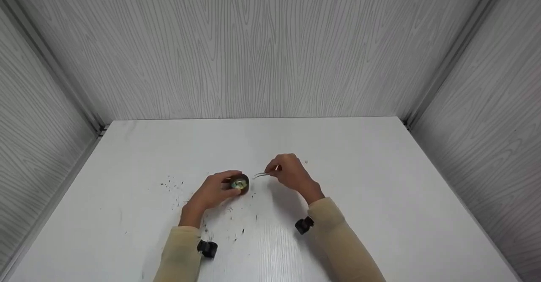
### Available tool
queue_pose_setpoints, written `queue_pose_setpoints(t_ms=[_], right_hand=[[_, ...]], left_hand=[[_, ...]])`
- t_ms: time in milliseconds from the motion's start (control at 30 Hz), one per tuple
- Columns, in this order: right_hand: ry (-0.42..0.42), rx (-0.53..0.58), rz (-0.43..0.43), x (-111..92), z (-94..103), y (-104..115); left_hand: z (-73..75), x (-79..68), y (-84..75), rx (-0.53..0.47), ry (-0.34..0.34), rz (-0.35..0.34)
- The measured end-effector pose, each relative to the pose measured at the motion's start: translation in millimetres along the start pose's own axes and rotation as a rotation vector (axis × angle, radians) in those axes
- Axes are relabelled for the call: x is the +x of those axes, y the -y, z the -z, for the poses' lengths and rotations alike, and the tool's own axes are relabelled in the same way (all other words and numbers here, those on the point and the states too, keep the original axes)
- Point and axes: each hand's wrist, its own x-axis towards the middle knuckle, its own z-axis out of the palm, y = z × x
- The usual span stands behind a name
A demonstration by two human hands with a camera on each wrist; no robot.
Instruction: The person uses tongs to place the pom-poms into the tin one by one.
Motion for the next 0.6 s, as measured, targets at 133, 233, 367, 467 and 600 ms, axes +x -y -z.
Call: queue_pose_setpoints(t_ms=[133,233,367,467,600], right_hand=[[0.02,-0.02,0.018,5.9,-9.3,7.6],[0.034,-0.026,0.028,9.5,-17.2,11.4],[0.047,-0.024,0.036,13.0,-25.9,13.1],[0.053,-0.027,0.039,14.6,-30.8,12.8],[0.051,-0.035,0.034,15.8,-35.7,11.8]], left_hand=[[0.3,1.0,-0.2,0.005,-0.002,-0.006],[0.7,1.2,-0.1,0.004,-0.003,-0.02],[1.1,1.2,-0.2,0.01,-0.005,-0.035],[1.2,0.9,0.0,0.012,-0.005,-0.035],[1.2,0.6,0.9,0.017,-0.007,-0.029]])
